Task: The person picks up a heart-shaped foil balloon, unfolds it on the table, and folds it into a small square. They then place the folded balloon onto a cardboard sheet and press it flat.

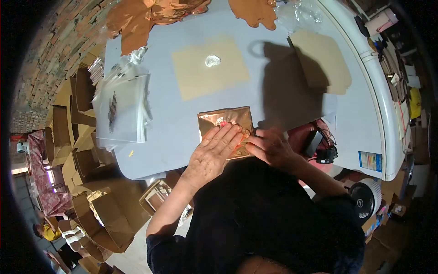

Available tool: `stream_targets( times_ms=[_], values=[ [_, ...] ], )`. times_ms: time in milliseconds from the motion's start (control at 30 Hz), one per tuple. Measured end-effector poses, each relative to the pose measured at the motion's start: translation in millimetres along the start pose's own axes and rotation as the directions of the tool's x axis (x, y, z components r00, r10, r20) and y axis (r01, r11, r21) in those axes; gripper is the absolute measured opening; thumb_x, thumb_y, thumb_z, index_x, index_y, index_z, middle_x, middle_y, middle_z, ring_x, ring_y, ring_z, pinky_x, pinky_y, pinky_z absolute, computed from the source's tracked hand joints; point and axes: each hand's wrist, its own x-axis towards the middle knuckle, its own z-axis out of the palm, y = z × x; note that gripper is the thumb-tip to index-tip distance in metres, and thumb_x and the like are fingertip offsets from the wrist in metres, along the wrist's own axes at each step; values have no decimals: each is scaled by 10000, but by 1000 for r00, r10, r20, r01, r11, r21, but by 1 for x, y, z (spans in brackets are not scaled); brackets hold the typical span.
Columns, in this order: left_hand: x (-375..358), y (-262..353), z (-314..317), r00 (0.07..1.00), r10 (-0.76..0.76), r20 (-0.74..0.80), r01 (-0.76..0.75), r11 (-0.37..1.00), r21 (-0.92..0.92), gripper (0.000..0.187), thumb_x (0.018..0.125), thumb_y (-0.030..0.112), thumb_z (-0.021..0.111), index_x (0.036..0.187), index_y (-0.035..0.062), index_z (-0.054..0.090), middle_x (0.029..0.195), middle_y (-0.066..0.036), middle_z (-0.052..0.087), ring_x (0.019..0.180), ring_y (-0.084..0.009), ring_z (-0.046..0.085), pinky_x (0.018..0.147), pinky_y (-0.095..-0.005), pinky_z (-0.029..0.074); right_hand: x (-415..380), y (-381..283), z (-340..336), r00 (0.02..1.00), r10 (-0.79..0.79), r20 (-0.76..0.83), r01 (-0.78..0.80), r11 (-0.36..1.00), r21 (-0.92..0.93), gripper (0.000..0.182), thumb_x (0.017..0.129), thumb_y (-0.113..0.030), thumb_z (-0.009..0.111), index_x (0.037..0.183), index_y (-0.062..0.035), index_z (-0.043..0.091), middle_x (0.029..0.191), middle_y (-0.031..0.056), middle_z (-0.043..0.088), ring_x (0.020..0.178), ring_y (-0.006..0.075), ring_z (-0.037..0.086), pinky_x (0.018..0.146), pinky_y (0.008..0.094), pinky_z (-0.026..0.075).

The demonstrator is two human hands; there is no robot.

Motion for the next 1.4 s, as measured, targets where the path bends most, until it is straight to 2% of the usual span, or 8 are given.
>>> stream_targets(
  times_ms=[233, 400, 500, 567, 733, 1000, 1100, 1400],
  values=[
    [-3, 1, -18, 994, -95, 58, 105, 974, -200, 768, 878, 8, 709, 1601, 107, 469, 1673, -84, 432, 1569, -274, 366, 1318, -474, 261, 26, 11, 6, 985, 22, -169, 14, 978, 207, 321, 780, -37, 820, 1081, -103, 731, 1089, 24, 713, 981, 259, 640, 864, 411, 498],
    [-6, -7, -67, 959, -276, -72, 208, 850, -484, 578, 953, 126, 736, 1498, 34, 567, 1504, -145, 596, 1491, -316, 458, 1243, -459, 343, 66, 17, -13, 957, 174, -230, -58, 898, 436, 199, 799, -28, 771, 993, -58, 740, 953, 91, 725, 884, 287, 642, 810, 425, 492],
    [-5, -24, -82, 869, -494, -24, 324, 606, -726, 417, 1005, 193, 729, 1369, 5, 655, 1246, -108, 710, 1221, -239, 635, 1035, -366, 493, 97, 38, -29, 914, 399, 77, -369, 735, 569, 147, 850, -92, 758, 962, -3, 725, 917, 142, 717, 855, 294, 622, 802, 415, 491],
    [6, -39, -85, 730, -674, 109, 419, 316, -851, 325, 1035, 234, 715, 1257, -3, 708, 1021, -42, 729, 963, -140, 674, 826, -285, 535, 125, 53, -42, 709, 514, 483, -699, 424, 576, 244, 972, -203, 721, 953, 40, 705, 878, 78, 703, 845, 154, 582, 803, 347, 470],
    [80, -107, -65, 615, -777, 137, 273, 47, -961, 207, 1057, 238, 685, 1033, 39, 735, 791, 75, 593, 657, -36, 481, 582, -233, 362, 163, 124, 13, 707, 470, 528, -641, 111, 759, 161, 1021, -201, 691, 997, -44, 666, 887, -43, 638, 839, 45, 553, 757, 252, 454],
    [135, -180, -40, 543, -798, 262, 235, -155, -960, 160, 1041, 142, 682, 1055, 5, 763, 979, -40, 766, 807, -103, 696, 723, -230, 563, 198, 189, 61, 657, 593, 466, -742, 399, 538, 294, 1005, -258, 671, 1084, 24, 698, 910, 27, 708, 849, 101, 634, 743, 289, 503],
    [143, -184, -40, 540, -795, 275, 254, -158, -954, 186, 1043, 160, 680, 1037, -5, 766, 930, -40, 759, 738, -105, 681, 641, -250, 556, 203, 202, 73, 632, 637, 442, -772, 571, 281, 339, 989, -300, 686, 1066, 29, 712, 917, 82, 737, 861, 163, 676, 766, 336, 531],
    [144, -195, -35, 560, -782, 275, 434, -5, -901, 286, 1027, 290, 703, 972, 19, 774, 732, 18, 656, 574, -74, 583, 494, -260, 474, 205, 207, 87, 648, 646, 404, -739, 662, 127, 331, 999, -361, 646, 1071, -55, 752, 1042, 174, 775, 1008, 382, 733, 893, 463, 551]
  ],
)
